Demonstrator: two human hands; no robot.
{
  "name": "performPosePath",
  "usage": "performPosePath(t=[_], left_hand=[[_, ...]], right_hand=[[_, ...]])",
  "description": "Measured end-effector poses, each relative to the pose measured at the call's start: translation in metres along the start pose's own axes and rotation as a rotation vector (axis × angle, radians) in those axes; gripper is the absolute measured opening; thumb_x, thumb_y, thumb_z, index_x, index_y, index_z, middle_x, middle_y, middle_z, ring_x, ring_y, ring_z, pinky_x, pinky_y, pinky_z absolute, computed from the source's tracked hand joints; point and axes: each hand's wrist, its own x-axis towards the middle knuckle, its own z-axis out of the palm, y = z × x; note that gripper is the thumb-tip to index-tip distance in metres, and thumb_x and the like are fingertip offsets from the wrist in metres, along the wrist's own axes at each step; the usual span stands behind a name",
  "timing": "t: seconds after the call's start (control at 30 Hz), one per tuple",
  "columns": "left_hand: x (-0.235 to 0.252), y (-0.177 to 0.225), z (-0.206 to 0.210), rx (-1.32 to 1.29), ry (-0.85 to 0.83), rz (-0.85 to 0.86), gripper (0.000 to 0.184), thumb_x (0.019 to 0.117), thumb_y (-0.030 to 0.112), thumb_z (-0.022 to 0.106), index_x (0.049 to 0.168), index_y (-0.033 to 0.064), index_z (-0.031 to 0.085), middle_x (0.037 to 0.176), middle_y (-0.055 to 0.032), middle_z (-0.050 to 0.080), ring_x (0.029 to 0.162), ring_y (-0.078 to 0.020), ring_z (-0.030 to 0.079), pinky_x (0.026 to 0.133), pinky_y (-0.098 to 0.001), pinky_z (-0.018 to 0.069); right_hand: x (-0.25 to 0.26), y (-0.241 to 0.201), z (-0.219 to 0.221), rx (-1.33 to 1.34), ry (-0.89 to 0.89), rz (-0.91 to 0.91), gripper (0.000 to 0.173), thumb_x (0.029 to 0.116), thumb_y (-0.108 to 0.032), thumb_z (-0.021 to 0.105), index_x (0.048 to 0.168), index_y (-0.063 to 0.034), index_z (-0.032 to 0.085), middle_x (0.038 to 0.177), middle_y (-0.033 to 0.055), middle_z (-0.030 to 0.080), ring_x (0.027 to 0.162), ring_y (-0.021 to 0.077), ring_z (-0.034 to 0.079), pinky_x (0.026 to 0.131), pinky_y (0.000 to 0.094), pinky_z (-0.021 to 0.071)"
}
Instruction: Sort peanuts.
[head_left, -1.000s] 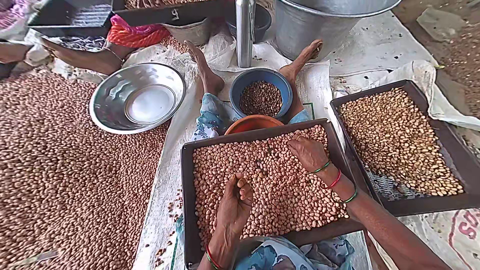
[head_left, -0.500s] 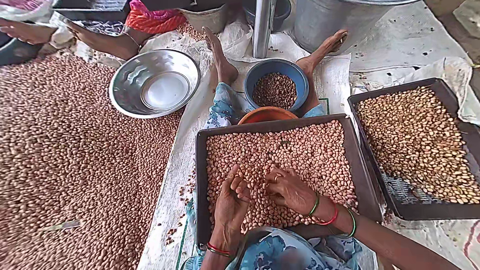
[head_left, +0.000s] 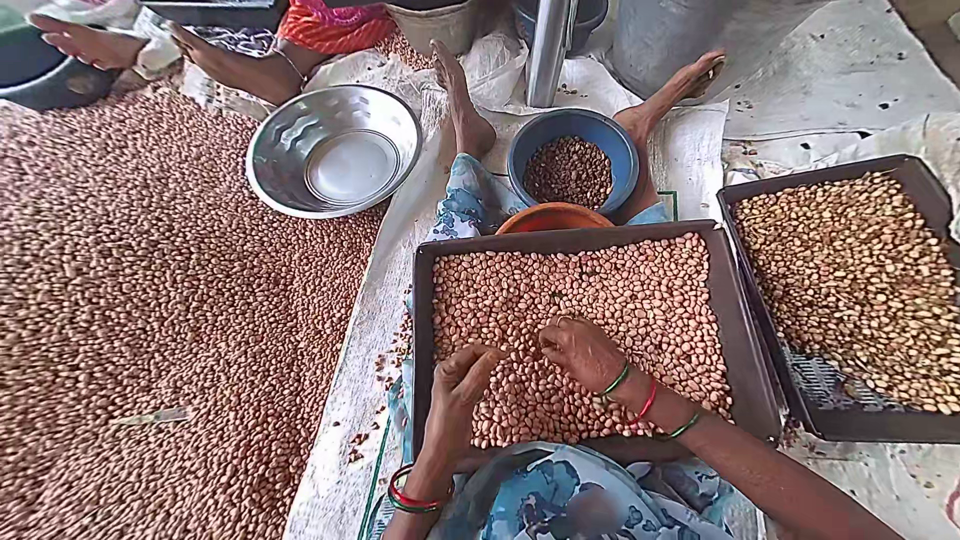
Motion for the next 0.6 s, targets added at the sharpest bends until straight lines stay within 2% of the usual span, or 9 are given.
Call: performPosePath(t=[0.03,0.07,0.13,0.2,0.27,0.33,0.47,0.53,0.6], left_hand=[[0.004,0.002,0.003,0.275,-0.076,0.042,0.014,0.0966,0.01,0.06,0.094,0.0082,0.074,0.075,0.0084,0.064,0.062,0.0054,0.053,0.059,-0.0125,0.0444],[0.009,0.005,0.009,0.53,-0.152,0.074,0.015,0.0967,0.016,0.064,0.098,0.0067,0.076,0.082,0.0023,0.068,0.068,-0.0002,0.057,0.066,-0.0186,0.047],[0.02,0.01,0.026,0.881,-0.317,0.105,0.022,0.0989,0.017,0.061,0.105,0.0035,0.077,0.092,-0.0126,0.072,0.078,-0.0226,0.064,0.075,-0.0406,0.0505],[0.03,0.01,0.042,1.119,-0.501,0.049,0.027,0.1033,0.015,0.053,0.113,0.0018,0.074,0.109,-0.0209,0.072,0.099,-0.0388,0.07,0.086,-0.0557,0.0527],[0.034,0.01,0.054,1.267,-0.615,-0.011,0.029,0.1052,0.012,0.047,0.115,-0.0021,0.07,0.116,-0.0252,0.068,0.105,-0.0447,0.068,0.086,-0.0602,0.0513],[0.034,0.011,0.06,1.34,-0.66,-0.057,0.03,0.106,0.011,0.043,0.116,-0.0037,0.068,0.117,-0.0263,0.067,0.104,-0.0456,0.067,0.085,-0.06,0.0511],[0.024,0.006,0.057,1.377,-0.585,-0.022,0.03,0.1058,0.012,0.045,0.116,-0.0029,0.069,0.114,-0.0255,0.068,0.101,-0.0447,0.069,0.081,-0.0586,0.0526],[0.017,0.003,0.059,1.409,-0.551,0.0,0.03,0.1046,0.008,0.044,0.114,-0.0043,0.069,0.112,-0.0261,0.068,0.098,-0.0446,0.069,0.077,-0.057,0.0537],[0.014,0.002,0.06,1.419,-0.544,-0.024,0.029,0.1042,0.007,0.043,0.114,-0.0048,0.068,0.114,-0.0256,0.068,0.098,-0.0433,0.07,0.078,-0.0559,0.0542]], right_hand=[[0.0,0.007,-0.008,0.108,-0.005,0.044,0.024,0.0999,-0.012,0.062,0.115,0.0054,0.071,0.112,0.0254,0.069,0.105,0.0382,0.066,0.096,0.0507,0.0496],[-0.001,0.017,-0.014,0.241,0.042,0.061,0.022,0.0973,-0.01,0.066,0.114,0.0045,0.071,0.107,0.0207,0.07,0.093,0.0291,0.065,0.087,0.043,0.0511],[-0.006,0.037,-0.02,0.533,0.137,0.088,0.019,0.0922,-0.002,0.062,0.111,0.0023,0.065,0.098,0.0098,0.065,0.075,0.0092,0.058,0.07,0.0265,0.0481],[-0.013,0.047,-0.024,0.73,0.161,0.113,0.02,0.0933,0.003,0.058,0.114,0.0028,0.06,0.101,0.0066,0.064,0.075,0.0029,0.06,0.069,0.02,0.0503],[-0.02,0.048,-0.027,0.674,0.213,0.167,0.013,0.0969,-0.001,0.06,0.108,0.0027,0.065,0.092,0.0026,0.063,0.073,0.0007,0.054,0.068,0.0182,0.0447],[-0.022,0.047,-0.028,0.452,0.277,0.22,0.012,0.0991,-0.009,0.065,0.103,0.0006,0.071,0.081,0.0037,0.06,0.071,0.0079,0.051,0.069,0.0265,0.0429],[-0.014,0.036,-0.03,0.093,0.266,0.21,0.019,0.101,-0.013,0.064,0.111,-0.001,0.076,0.097,0.0214,0.069,0.089,0.0367,0.067,0.082,0.0534,0.0515],[-0.008,0.03,-0.027,-0.039,0.191,0.195,0.023,0.103,-0.017,0.061,0.114,-0.0024,0.075,0.105,0.0236,0.071,0.097,0.041,0.069,0.082,0.0564,0.0525],[-0.003,0.023,-0.018,-0.144,0.157,0.208,0.028,0.1051,-0.02,0.056,0.113,0.0014,0.073,0.106,0.0251,0.07,0.097,0.043,0.07,0.079,0.0562,0.0535]])
